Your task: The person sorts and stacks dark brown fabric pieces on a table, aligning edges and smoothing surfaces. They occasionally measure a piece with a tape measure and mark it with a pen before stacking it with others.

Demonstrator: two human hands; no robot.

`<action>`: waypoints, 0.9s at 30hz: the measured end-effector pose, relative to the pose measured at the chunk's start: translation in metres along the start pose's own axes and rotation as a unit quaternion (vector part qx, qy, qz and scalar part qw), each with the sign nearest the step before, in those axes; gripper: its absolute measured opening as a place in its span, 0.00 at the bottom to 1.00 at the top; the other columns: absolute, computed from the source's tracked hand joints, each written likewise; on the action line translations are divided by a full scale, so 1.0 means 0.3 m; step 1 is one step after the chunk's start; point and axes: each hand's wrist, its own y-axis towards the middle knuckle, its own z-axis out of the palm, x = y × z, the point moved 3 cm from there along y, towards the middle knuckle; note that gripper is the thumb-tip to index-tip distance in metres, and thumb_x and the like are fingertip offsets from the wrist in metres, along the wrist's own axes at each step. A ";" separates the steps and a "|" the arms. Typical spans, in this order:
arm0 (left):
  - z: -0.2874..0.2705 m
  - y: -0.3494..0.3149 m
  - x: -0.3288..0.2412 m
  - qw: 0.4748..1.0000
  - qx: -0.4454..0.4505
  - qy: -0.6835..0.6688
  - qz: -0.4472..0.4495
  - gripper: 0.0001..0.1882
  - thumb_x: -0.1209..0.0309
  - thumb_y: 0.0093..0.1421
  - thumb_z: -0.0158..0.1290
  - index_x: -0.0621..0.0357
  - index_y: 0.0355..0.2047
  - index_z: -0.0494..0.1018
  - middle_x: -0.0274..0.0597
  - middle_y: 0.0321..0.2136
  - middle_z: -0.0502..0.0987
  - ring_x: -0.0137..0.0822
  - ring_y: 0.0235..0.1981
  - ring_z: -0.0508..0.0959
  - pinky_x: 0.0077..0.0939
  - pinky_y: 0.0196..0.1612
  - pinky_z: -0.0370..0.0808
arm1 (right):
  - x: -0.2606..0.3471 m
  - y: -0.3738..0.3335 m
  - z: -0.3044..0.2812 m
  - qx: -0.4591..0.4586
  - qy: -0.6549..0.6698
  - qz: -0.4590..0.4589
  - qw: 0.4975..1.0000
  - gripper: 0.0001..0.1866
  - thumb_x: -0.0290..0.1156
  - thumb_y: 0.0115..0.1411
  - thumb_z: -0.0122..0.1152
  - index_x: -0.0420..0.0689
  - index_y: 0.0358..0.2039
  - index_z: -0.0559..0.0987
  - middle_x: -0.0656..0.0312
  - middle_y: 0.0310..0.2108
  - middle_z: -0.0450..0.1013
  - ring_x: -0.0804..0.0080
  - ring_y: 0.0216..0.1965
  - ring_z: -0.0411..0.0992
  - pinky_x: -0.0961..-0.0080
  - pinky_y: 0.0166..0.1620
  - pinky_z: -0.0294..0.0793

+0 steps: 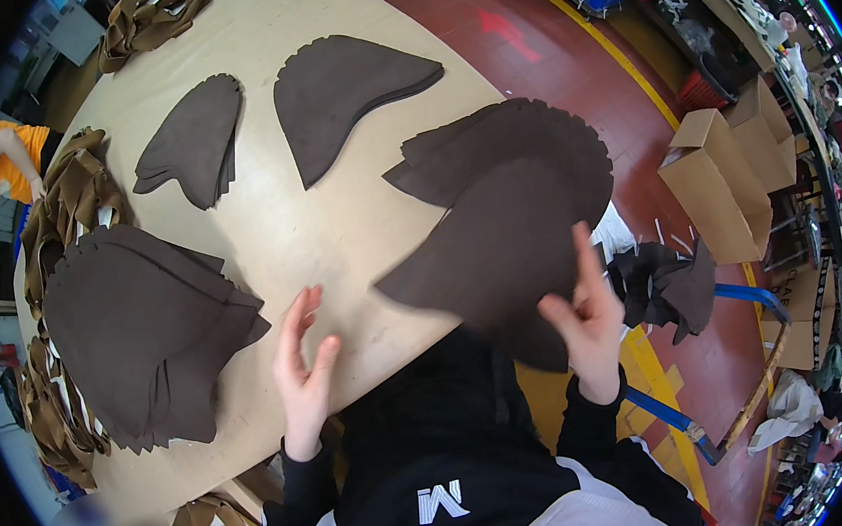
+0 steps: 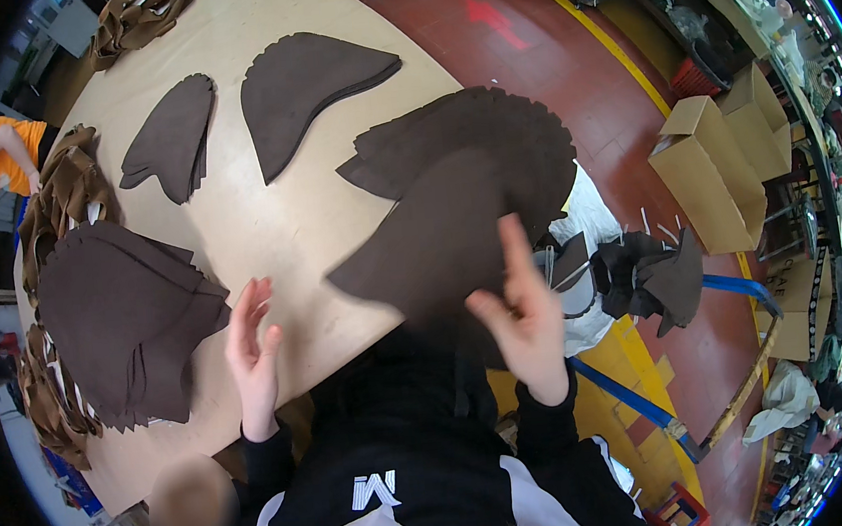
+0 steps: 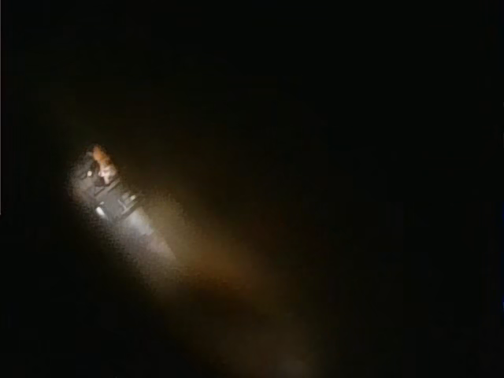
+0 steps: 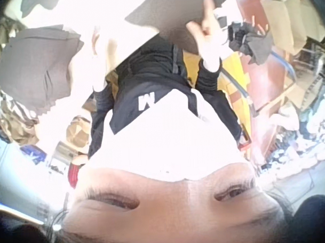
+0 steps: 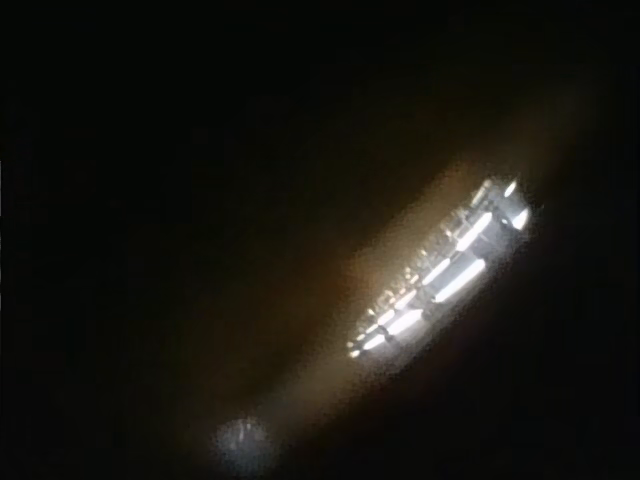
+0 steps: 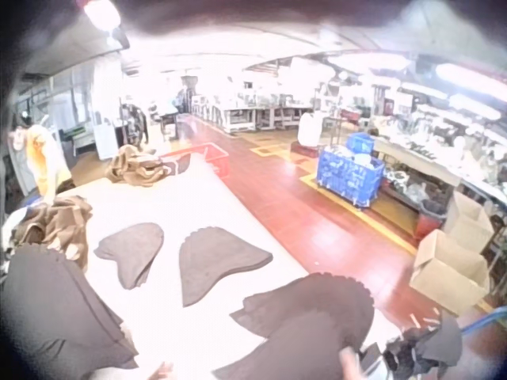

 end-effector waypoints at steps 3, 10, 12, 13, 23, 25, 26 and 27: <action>0.045 0.003 0.076 0.992 0.059 -0.102 -0.036 0.32 0.71 0.62 0.60 0.67 0.64 0.63 0.48 0.57 0.74 0.38 0.60 0.72 0.34 0.62 0.67 | 0.098 0.000 0.067 0.197 0.095 -0.092 0.971 0.39 0.24 0.56 0.68 0.38 0.68 0.63 0.47 0.54 0.74 0.55 0.50 0.77 0.73 0.48 0.75; -0.014 0.010 0.140 0.958 0.117 -0.189 -0.183 0.30 0.78 0.60 0.61 0.66 0.62 0.65 0.41 0.52 0.77 0.31 0.53 0.76 0.26 0.57 0.71 | -0.043 0.135 0.091 0.013 -0.095 -0.098 0.991 0.28 0.32 0.61 0.64 0.39 0.61 0.71 0.46 0.60 0.68 0.46 0.62 0.64 0.55 0.63 0.62; -0.029 0.032 0.144 0.974 0.082 -0.108 -0.183 0.30 0.79 0.60 0.59 0.66 0.63 0.64 0.42 0.48 0.79 0.28 0.47 0.77 0.23 0.51 0.73 | -0.139 0.166 0.080 -0.118 -0.296 0.002 0.948 0.43 0.38 0.53 0.73 0.39 0.66 0.64 0.45 0.64 0.59 0.44 0.63 0.59 0.55 0.64 0.60; -0.032 0.040 0.149 0.978 0.068 -0.069 -0.185 0.30 0.79 0.61 0.58 0.66 0.63 0.64 0.42 0.46 0.80 0.27 0.44 0.78 0.22 0.49 0.74 | -0.231 0.155 0.070 -0.132 -0.326 0.041 0.935 0.50 0.42 0.49 0.77 0.41 0.68 0.62 0.43 0.62 0.59 0.44 0.61 0.60 0.55 0.63 0.62; -0.084 0.045 0.212 0.959 0.058 -0.123 -0.249 0.30 0.76 0.64 0.58 0.62 0.66 0.63 0.31 0.30 0.79 0.18 0.32 0.76 0.14 0.39 0.73 | -0.293 0.133 0.004 -0.203 -0.302 0.039 0.931 0.37 0.34 0.55 0.73 0.44 0.64 0.70 0.54 0.46 0.70 0.62 0.49 0.69 0.67 0.54 0.68; -0.086 0.039 0.203 0.956 0.047 -0.162 -0.240 0.30 0.77 0.63 0.58 0.61 0.65 0.64 0.32 0.31 0.80 0.18 0.33 0.77 0.14 0.41 0.73 | -0.161 0.147 0.070 -0.144 -0.307 -0.053 0.939 0.34 0.35 0.58 0.70 0.45 0.64 0.70 0.51 0.54 0.69 0.56 0.57 0.67 0.62 0.61 0.64; -0.088 0.036 0.178 0.954 0.032 -0.185 -0.233 0.29 0.78 0.63 0.58 0.61 0.65 0.65 0.32 0.32 0.81 0.18 0.34 0.77 0.14 0.42 0.73 | -0.102 0.149 0.121 -0.068 -0.216 -0.081 0.971 0.34 0.36 0.59 0.68 0.46 0.65 0.70 0.50 0.59 0.67 0.53 0.61 0.64 0.59 0.64 0.61; -0.091 0.030 0.170 0.952 0.021 -0.207 -0.226 0.29 0.78 0.63 0.58 0.61 0.64 0.67 0.32 0.33 0.81 0.19 0.35 0.78 0.14 0.43 0.74 | -0.048 0.139 0.172 0.007 -0.124 -0.105 0.987 0.33 0.36 0.60 0.67 0.46 0.65 0.69 0.49 0.63 0.65 0.51 0.65 0.61 0.56 0.66 0.58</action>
